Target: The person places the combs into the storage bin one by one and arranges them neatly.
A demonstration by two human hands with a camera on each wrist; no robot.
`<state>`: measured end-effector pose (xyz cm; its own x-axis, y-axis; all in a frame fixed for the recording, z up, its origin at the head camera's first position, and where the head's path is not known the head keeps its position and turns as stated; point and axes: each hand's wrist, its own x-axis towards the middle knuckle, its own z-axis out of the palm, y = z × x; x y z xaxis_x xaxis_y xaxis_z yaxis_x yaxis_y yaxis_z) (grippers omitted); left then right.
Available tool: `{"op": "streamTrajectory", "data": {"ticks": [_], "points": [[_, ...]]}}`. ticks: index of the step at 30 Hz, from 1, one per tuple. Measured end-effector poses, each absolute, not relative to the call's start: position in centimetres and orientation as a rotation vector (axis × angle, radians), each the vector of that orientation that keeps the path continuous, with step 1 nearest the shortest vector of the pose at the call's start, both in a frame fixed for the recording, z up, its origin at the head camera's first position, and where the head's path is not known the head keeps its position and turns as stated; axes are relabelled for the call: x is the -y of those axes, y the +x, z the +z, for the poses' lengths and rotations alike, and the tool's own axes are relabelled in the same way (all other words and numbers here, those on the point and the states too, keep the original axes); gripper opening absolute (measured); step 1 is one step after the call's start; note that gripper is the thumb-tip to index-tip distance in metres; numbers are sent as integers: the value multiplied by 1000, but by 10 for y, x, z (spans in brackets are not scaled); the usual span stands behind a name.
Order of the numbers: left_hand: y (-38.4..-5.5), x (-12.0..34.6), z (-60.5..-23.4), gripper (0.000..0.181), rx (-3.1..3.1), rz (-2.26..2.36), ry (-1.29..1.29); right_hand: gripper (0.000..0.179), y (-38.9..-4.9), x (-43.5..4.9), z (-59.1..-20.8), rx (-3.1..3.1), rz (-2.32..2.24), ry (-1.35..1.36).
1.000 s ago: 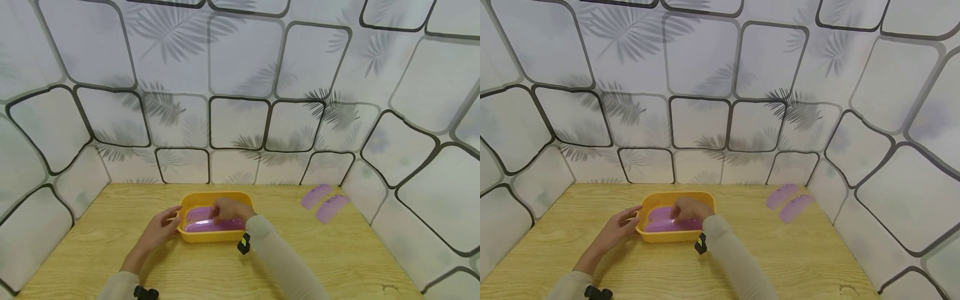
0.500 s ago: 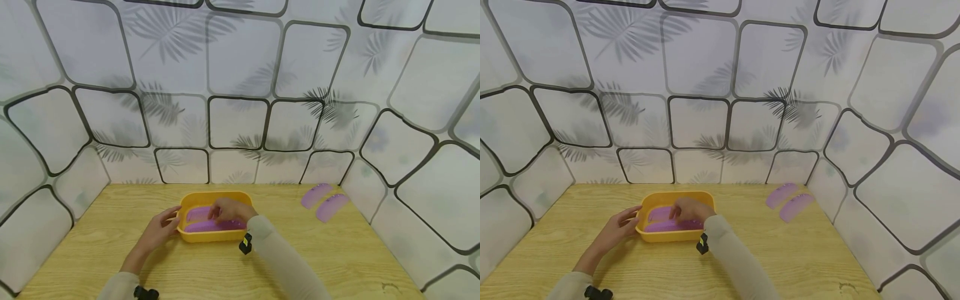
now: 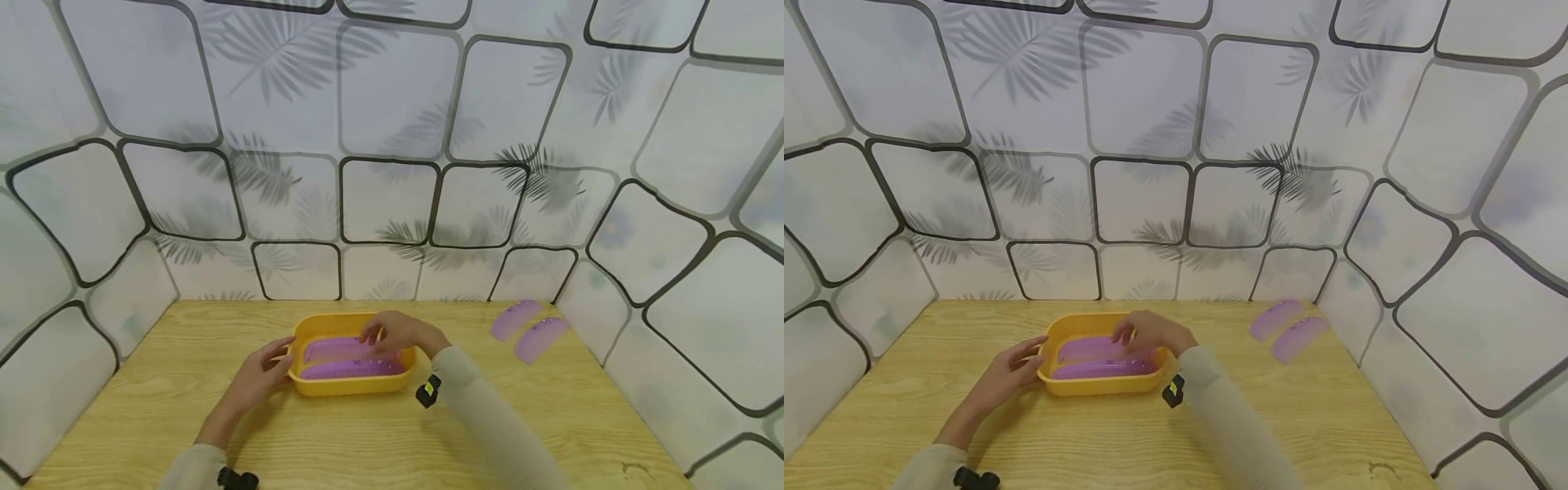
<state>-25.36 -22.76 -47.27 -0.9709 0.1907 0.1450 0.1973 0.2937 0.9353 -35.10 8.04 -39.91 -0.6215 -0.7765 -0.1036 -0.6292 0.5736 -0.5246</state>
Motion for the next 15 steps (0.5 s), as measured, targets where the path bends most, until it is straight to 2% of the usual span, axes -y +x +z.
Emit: {"op": "streamTrajectory", "data": {"ticks": [15], "points": [[-255, 228, -474, 51, 2525, -1819, -374, 27, -359, -145, -384, -2536, -692, -1108]]}}
